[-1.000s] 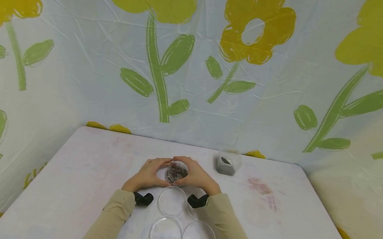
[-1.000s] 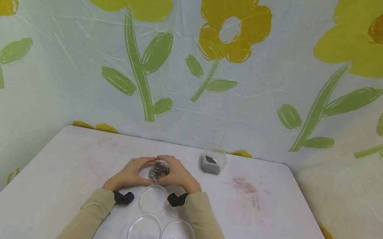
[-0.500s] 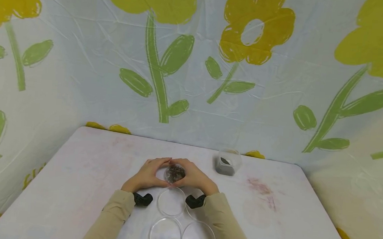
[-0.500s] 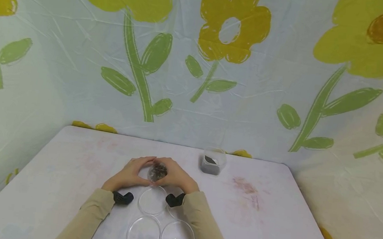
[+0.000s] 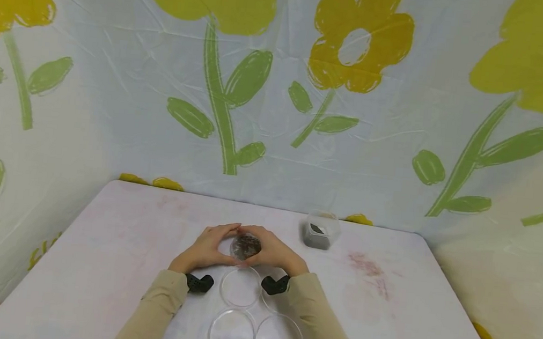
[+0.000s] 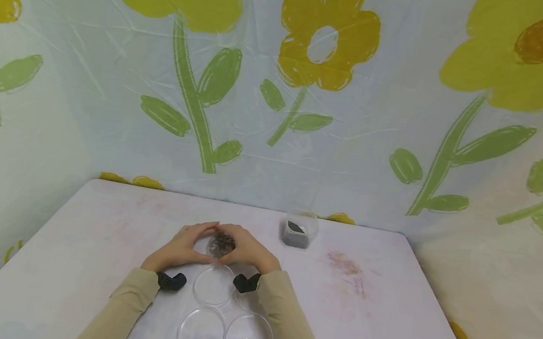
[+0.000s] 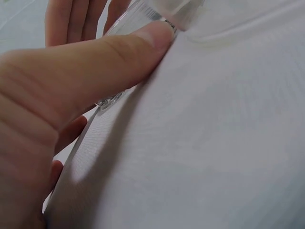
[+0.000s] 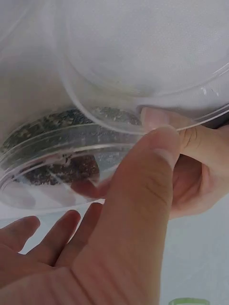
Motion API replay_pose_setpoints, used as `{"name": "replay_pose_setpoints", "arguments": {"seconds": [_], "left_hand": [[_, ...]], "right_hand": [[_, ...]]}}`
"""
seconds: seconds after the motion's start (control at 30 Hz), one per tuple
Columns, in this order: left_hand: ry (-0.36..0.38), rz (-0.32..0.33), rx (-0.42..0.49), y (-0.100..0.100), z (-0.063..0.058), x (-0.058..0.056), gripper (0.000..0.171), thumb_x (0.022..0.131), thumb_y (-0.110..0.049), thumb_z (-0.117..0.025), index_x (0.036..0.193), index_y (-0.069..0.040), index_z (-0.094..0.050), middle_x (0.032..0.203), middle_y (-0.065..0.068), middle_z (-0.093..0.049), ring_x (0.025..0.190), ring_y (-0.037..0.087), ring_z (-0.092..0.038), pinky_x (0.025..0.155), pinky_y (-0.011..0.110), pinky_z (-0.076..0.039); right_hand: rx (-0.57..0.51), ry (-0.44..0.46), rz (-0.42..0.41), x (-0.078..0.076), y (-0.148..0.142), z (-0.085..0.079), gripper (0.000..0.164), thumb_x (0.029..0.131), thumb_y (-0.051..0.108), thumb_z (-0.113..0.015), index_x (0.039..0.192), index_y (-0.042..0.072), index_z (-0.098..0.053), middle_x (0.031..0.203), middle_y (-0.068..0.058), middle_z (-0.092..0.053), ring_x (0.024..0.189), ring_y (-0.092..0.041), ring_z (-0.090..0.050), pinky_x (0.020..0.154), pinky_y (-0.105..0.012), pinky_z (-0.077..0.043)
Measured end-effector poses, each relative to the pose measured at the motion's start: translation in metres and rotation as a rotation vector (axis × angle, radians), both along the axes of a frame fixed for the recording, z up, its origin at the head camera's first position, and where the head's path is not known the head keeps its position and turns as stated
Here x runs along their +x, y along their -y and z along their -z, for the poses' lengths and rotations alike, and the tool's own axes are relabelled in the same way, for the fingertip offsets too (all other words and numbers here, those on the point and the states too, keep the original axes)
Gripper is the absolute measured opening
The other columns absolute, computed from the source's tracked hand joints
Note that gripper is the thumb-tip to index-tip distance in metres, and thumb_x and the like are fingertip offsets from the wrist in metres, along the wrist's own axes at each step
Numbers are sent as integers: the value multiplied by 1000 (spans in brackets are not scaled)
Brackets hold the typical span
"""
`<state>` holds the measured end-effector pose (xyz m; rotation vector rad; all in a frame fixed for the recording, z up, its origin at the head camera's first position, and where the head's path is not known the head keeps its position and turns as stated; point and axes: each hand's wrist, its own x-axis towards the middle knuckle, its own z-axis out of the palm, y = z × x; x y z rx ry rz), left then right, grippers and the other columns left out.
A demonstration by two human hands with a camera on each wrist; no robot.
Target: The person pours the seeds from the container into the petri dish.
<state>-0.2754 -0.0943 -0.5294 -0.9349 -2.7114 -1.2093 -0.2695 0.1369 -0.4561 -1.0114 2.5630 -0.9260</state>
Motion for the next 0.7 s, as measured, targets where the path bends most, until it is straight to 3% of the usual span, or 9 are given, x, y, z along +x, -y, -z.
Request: {"name": "replay_pose_setpoints", "arguments": {"seconds": [0.23,0.4,0.57,0.7], "left_hand": [[6,18,-17,1,1,-2,89,77,-51,-81,150,-16,-43,147,-3,-51,140,26,-38,112,51,-23],[50,62,-5,4,-5,-2,90,79,-48,-80,152,-12,-40,150,1,-47,141,31,-36,113,57,-23],[99,122,32,13,-10,5,85,82,-38,-80,151,-8,-40,152,6,-44,142,30,-34,114,53,-27],[128,115,30,27,-11,17,81,84,-36,-79,151,-9,-41,154,6,-41,144,29,-32,115,51,-25]], "right_hand": [[-21,31,78,9,-17,-23,85,78,29,-85,150,13,-43,152,-10,-41,141,-30,-35,110,-53,-34],[-82,-15,128,7,-37,-40,79,82,27,-82,150,16,-44,153,-7,-41,141,-30,-35,110,-55,-33],[-157,-80,196,3,-63,-52,76,84,30,-80,150,18,-43,154,-5,-40,143,-30,-32,111,-58,-29],[-200,-100,288,-2,-85,-53,77,85,36,-79,151,28,-41,156,0,-36,146,-29,-28,111,-61,-27]]}}
